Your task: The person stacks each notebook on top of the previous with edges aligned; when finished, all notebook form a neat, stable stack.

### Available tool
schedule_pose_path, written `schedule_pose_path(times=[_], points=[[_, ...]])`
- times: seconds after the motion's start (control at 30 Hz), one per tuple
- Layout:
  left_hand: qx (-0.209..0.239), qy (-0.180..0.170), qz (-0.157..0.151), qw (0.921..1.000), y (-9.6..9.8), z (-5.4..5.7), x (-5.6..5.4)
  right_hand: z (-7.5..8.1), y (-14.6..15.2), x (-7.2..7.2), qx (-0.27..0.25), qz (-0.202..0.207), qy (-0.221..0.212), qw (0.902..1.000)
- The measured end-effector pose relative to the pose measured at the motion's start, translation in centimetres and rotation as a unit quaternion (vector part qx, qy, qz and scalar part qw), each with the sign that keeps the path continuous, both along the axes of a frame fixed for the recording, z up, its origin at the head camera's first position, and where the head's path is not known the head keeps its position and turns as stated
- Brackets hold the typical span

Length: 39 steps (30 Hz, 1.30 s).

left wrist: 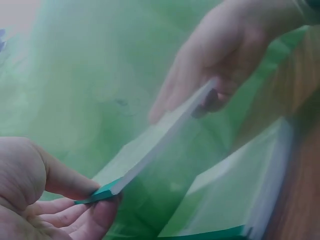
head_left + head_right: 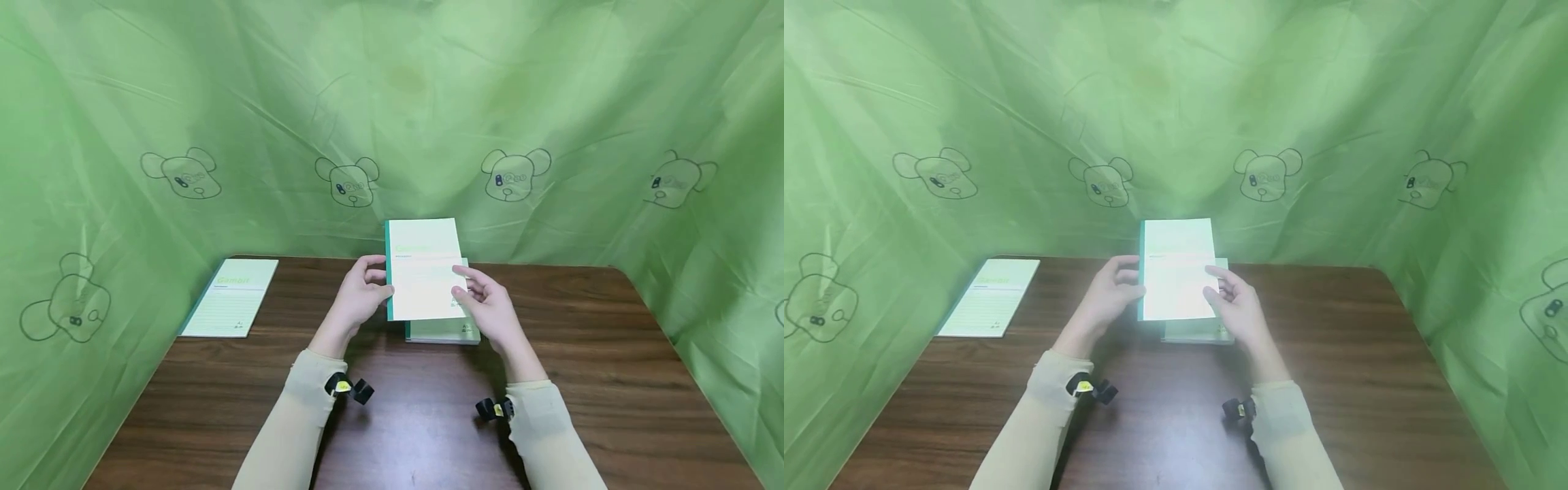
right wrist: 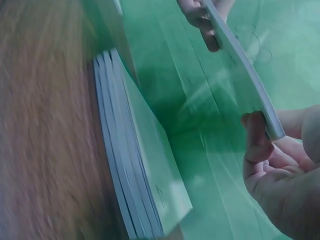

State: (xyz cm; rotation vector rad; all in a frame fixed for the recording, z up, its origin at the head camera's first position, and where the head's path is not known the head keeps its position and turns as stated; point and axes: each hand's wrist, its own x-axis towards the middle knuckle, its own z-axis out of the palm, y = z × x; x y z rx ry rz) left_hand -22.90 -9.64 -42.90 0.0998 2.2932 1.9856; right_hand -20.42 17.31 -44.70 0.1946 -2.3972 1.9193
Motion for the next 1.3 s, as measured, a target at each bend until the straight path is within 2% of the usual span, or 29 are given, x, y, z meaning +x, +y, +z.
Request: schedule_pose_path(times=[0.2,0.5,0.7,0.9,1.03,1.3], points=[[-0.002,0.02,0.001,0.9998,1.5,-1.5,0.1,-0.3,1.8,-0.3,0.021,0.014,-0.013,0.9996],[-0.036,0.036,0.01,0.9987,2.7,-3.7,-0.2,-0.8,2.8,-0.3,0.06,0.012,-0.025,0.9978],[-0.048,0.031,0.015,0.9982,3.1,-4.8,-0.5,-1.8,3.3,-0.8,0.094,0.007,-0.041,0.9947],[-0.081,0.022,0.017,0.9963,3.6,-6.0,-0.6,-2.4,3.5,-0.9,0.145,0.009,-0.051,0.9881],[-0.099,0.011,0.01,0.9949,3.7,-6.4,-0.7,-2.6,3.7,-0.9,0.164,0.012,-0.063,0.9844],[-0.119,0.009,0.0,0.9928,3.6,-6.8,-0.9,-3.3,3.6,-1.2,0.166,0.005,-0.078,0.983]])
